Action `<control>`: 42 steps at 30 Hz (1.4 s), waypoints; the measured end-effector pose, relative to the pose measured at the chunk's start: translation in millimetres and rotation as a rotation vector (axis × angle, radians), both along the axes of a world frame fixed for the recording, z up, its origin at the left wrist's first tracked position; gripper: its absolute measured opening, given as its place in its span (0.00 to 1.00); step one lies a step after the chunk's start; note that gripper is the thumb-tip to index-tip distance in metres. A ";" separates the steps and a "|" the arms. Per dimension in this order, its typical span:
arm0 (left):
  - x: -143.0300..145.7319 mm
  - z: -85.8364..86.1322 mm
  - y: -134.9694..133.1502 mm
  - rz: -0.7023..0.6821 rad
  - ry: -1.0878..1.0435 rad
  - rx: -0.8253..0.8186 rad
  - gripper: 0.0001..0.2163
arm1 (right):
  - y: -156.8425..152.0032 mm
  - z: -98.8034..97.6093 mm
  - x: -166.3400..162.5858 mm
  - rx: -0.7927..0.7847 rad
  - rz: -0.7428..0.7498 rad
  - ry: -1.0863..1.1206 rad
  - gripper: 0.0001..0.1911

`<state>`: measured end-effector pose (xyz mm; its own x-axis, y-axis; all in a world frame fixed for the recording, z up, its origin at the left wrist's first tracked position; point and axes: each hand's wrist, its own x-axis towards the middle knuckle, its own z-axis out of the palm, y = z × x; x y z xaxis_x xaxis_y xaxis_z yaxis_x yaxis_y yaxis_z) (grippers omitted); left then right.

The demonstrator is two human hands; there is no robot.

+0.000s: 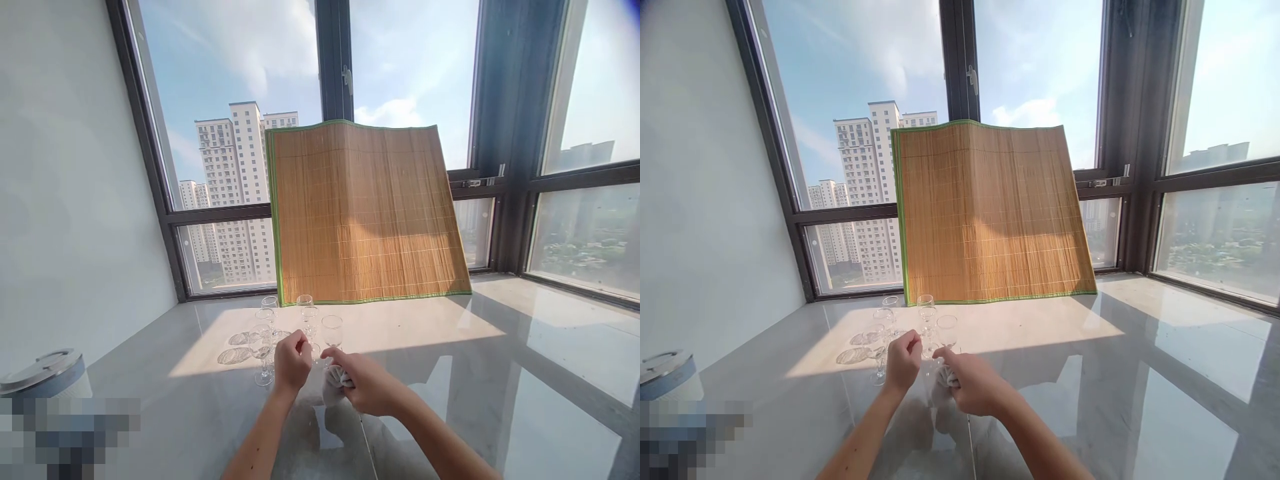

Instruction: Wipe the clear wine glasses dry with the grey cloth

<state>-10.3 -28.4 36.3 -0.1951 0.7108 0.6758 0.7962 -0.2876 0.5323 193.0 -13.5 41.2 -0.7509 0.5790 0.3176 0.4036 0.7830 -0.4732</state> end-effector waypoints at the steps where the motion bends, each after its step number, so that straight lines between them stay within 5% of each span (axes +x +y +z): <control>1: 0.0 1.6 -2.5 -0.001 0.008 0.067 0.09 | 1.4 -4.1 -0.5 0.009 -0.007 -0.053 0.38; 6: -3.7 20.8 -20.2 0.089 0.179 0.550 0.02 | 3.4 -19.1 -8.3 0.105 -0.033 -0.138 0.48; 8: -8.5 30.8 -24.4 0.209 0.133 0.696 0.08 | 0.9 -19.9 -11.3 0.118 -0.055 -0.148 0.49; 13: -23.2 43.3 -21.7 0.356 -0.107 0.806 0.17 | -2.3 -23.9 -14.4 0.023 -0.159 -0.183 0.53; 23: -48.8 18.9 -0.3 0.356 -0.481 0.589 0.22 | 16.5 -41.9 -24.2 -0.055 -0.137 -0.064 0.48; 37: -30.4 6.3 -0.7 0.398 -0.555 0.259 0.29 | 22.5 -14.5 -2.3 -0.072 -0.598 -0.285 0.44; 42: -11.3 -1.1 0.4 0.116 -0.493 0.230 0.25 | 50.0 -21.1 12.9 -0.059 -0.701 -0.242 0.41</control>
<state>-21.6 -28.0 35.1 -0.5960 0.5107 0.6197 0.5017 -0.3658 0.7839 205.8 36.4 20.1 -0.2445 0.9589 0.1439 0.8974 0.2800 -0.3411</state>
